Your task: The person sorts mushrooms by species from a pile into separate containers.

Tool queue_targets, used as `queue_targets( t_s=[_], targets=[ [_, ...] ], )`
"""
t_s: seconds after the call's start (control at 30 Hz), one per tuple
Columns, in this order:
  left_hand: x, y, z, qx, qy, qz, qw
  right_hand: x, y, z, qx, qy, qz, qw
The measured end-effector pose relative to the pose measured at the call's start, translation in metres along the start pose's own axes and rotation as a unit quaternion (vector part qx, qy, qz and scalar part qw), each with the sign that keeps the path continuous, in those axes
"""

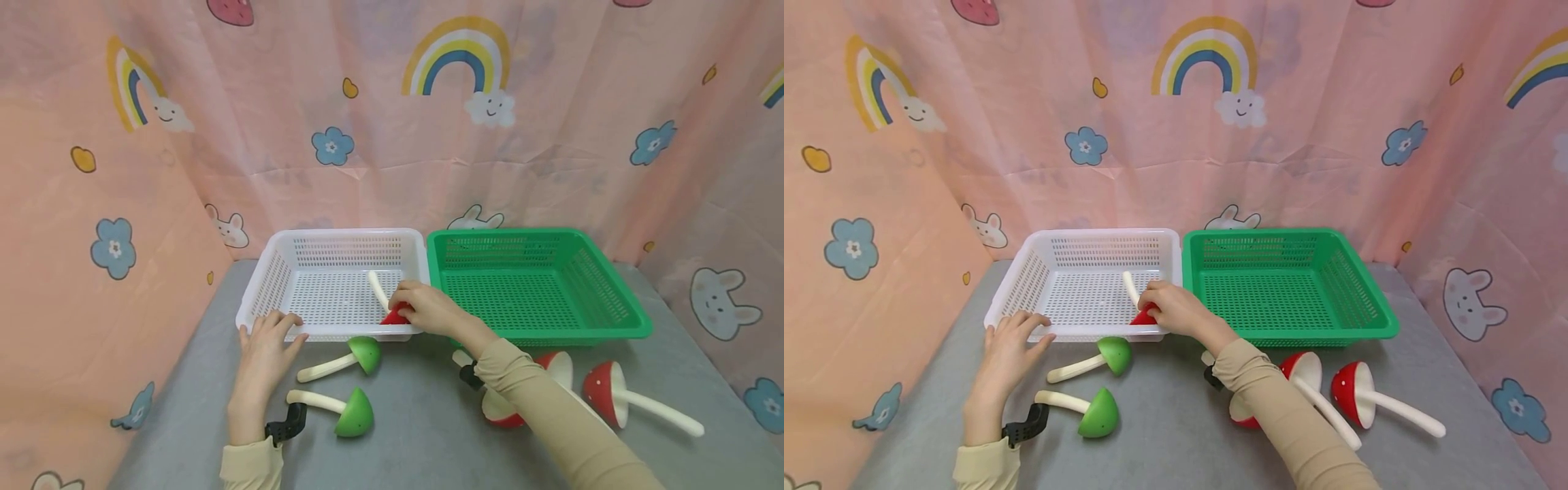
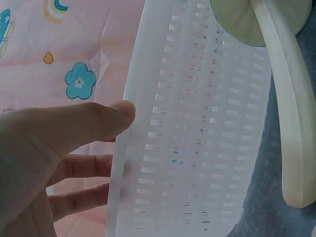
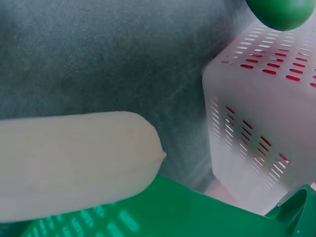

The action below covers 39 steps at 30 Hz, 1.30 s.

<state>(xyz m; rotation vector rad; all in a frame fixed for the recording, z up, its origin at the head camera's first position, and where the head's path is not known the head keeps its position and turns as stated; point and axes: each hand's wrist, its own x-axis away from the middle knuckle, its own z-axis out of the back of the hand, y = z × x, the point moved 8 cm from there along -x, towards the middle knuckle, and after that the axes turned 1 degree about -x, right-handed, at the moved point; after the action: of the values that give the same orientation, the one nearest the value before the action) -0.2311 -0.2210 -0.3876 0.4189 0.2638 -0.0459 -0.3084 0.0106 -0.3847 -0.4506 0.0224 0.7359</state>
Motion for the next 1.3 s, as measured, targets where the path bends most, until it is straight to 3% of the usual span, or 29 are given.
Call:
queue_targets(
  t_s=[0.37,0.97,1.3],
  targets=[
    [0.001,0.0,0.0,0.001,0.004,-0.002,1.0,0.018,-0.009,0.023,0.012,0.022,0.025,0.999],
    [0.001,-0.002,0.001,-0.001,-0.003,-0.001,1.0,0.085,-0.02,0.054,0.038,0.076,0.057,0.995],
    [0.0,0.0,0.001,-0.001,0.003,-0.005,1.0,0.128,-0.018,0.067,0.031,0.133,0.086,0.987]
  ],
)
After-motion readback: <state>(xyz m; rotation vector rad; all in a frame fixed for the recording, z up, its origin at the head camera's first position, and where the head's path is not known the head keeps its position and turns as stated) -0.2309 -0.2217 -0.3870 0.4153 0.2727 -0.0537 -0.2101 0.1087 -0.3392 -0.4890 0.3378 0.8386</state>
